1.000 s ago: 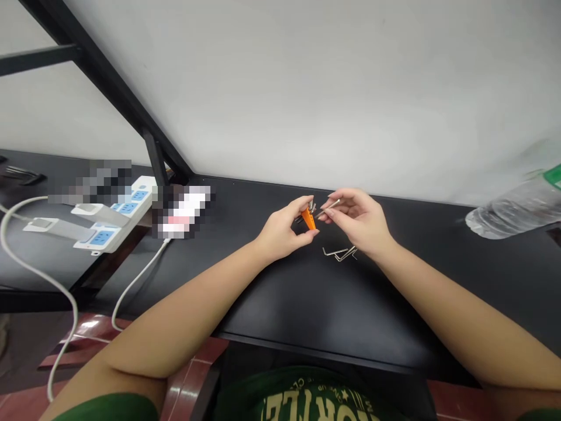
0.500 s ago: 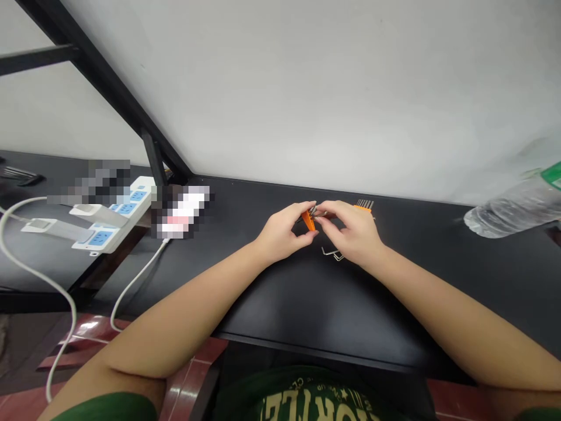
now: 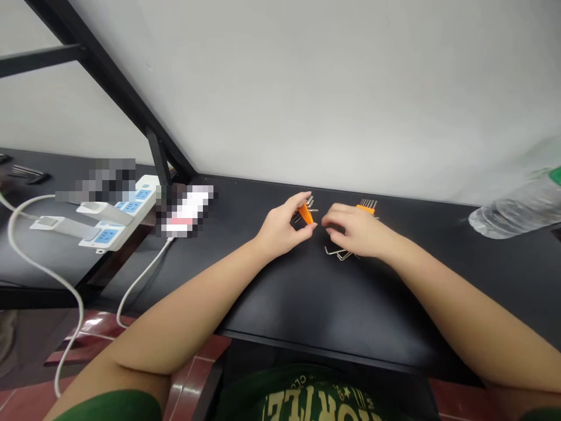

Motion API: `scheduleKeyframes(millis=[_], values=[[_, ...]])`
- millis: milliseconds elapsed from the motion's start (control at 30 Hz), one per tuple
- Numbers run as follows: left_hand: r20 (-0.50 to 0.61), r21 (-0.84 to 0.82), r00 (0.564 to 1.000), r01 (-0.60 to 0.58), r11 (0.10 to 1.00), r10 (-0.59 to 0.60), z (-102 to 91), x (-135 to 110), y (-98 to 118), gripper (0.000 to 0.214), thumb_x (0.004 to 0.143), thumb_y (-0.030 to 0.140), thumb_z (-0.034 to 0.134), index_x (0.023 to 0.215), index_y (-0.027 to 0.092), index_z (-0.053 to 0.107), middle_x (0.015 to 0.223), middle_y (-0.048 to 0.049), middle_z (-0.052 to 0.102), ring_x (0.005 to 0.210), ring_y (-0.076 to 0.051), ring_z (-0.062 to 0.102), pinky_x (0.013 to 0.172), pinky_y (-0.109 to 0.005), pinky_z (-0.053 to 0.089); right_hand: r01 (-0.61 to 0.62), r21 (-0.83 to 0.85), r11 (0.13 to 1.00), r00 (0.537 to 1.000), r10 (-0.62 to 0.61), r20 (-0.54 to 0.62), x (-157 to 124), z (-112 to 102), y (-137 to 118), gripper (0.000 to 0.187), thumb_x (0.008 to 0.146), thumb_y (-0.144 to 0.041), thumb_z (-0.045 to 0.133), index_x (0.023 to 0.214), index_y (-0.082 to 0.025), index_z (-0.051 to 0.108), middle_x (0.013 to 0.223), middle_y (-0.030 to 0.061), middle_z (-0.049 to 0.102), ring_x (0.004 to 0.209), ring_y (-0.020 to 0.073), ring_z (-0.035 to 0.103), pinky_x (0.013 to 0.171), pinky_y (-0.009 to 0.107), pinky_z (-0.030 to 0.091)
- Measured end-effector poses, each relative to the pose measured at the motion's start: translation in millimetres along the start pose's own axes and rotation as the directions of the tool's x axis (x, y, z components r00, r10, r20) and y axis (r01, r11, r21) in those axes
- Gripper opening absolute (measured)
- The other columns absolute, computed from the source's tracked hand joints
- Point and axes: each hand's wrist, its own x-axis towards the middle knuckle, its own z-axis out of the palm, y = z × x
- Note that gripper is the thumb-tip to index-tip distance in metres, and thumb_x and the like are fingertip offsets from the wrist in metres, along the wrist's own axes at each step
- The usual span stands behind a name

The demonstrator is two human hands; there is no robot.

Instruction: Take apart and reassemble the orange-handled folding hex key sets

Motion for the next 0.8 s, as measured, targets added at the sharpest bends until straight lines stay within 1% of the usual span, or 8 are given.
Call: scheduleKeyframes(millis=[67, 133, 333, 467, 567, 667, 733, 800], values=[[0.01, 0.001, 1.0, -0.003, 1.0, 0.003, 0.0, 0, -1, 0.07, 0.084, 0.028, 0.077, 0.147, 0.023, 0.05, 0.128, -0.0059, 0.072, 0.116, -0.021, 0.072, 0.104, -0.034, 0.06, 0.007, -0.052, 0.999, 0.966, 0.007, 0.257, -1, -8, 0, 0.014, 0.088, -0.017, 0.062, 0.096, -0.019, 0.073, 0.098, 0.0075, 0.067, 0.087, 0.0209, 0.063, 0.078, 0.033, 0.049], [0.02, 0.015, 1.0, -0.013, 1.0, 0.013, -0.5, 1, 0, 0.068, 0.085, 0.028, 0.076, 0.147, 0.024, 0.051, 0.128, -0.0057, 0.071, 0.113, -0.02, 0.073, 0.103, -0.034, 0.06, -0.003, -0.095, 0.995, 0.919, 0.041, 0.392, -2, -11, -4, 0.013, 0.087, -0.017, 0.063, 0.094, -0.019, 0.074, 0.1, 0.0076, 0.068, 0.086, 0.0212, 0.064, 0.076, 0.033, 0.048], [0.031, 0.042, 0.989, -0.145, 0.989, 0.143, -1.7, 5, 0, 0.031, 0.093, 0.024, 0.069, 0.124, 0.024, 0.07, 0.121, -0.0076, 0.07, 0.109, -0.019, 0.07, 0.097, -0.034, 0.06, 0.055, -0.24, 0.969, 0.925, 0.041, 0.379, -2, 7, -15, 0.015, 0.086, -0.01, 0.056, 0.084, -0.017, 0.069, 0.09, 0.0086, 0.067, 0.078, 0.0209, 0.061, 0.073, 0.033, 0.044], [0.011, 0.058, 0.99, -0.141, 0.988, 0.141, -1.1, 6, 1, 0.027, 0.09, 0.024, 0.071, 0.117, 0.023, 0.072, 0.114, -0.0071, 0.069, 0.099, -0.017, 0.07, 0.089, -0.033, 0.061, -0.008, -0.174, 0.985, 0.972, 0.048, 0.23, 0, 10, -10, 0.012, 0.085, -0.009, 0.057, 0.082, -0.017, 0.065, 0.086, 0.0069, 0.066, 0.073, 0.0179, 0.06, 0.069, 0.032, 0.044], [-0.003, 0.066, 0.991, -0.133, 0.989, 0.133, -1.8, 7, 3, 0.027, 0.088, 0.024, 0.072, 0.115, 0.022, 0.071, 0.111, -0.0067, 0.069, 0.093, -0.016, 0.07, 0.085, -0.031, 0.06, -0.103, 0.181, 0.978, 0.992, 0.114, -0.051, 2, 8, -7, 0.007, 0.087, -0.012, 0.061, 0.086, -0.019, 0.062, 0.082, 0.0013, 0.064, 0.069, 0.0138, 0.059, 0.067, 0.029, 0.048], [0.014, 0.067, 0.989, -0.149, 0.987, 0.149, -2.2, 7, 4, 0.03, 0.088, 0.023, 0.072, 0.117, 0.022, 0.07, 0.112, -0.0075, 0.07, 0.096, -0.017, 0.07, 0.087, -0.032, 0.06, 0.006, 0.622, 0.783, 0.936, 0.214, -0.279, 4, 8, -11, 0.02, 0.091, -0.024, 0.067, 0.11, -0.023, 0.062, 0.089, -0.0007, 0.066, 0.07, 0.0132, 0.065, 0.066, 0.03, 0.057], [0.046, 0.058, 0.988, -0.153, 0.987, 0.151, -1.2, 6, 4, 0.039, 0.089, 0.023, 0.071, 0.127, 0.023, 0.066, 0.116, -0.008, 0.07, 0.101, -0.018, 0.07, 0.092, -0.034, 0.061, 0.09, 0.75, 0.656, 0.896, 0.275, -0.348, 5, 10, -15, 0.03, 0.091, -0.03, 0.072, 0.119, -0.025, 0.063, 0.094, 0.0003, 0.069, 0.074, 0.0144, 0.07, 0.07, 0.033, 0.063], [0.073, 0.036, 0.989, -0.134, 0.99, 0.131, 0.8, 4, 3, 0.051, 0.089, 0.024, 0.072, 0.138, 0.024, 0.059, 0.122, -0.0083, 0.07, 0.106, -0.019, 0.07, 0.096, -0.036, 0.061, 0.118, 0.783, 0.611, 0.862, 0.328, -0.386, 6, 12, -19, 0.025, 0.09, -0.032, 0.075, 0.113, -0.025, 0.068, 0.093, 0.0012, 0.071, 0.077, 0.016, 0.073, 0.076, 0.036, 0.067]])
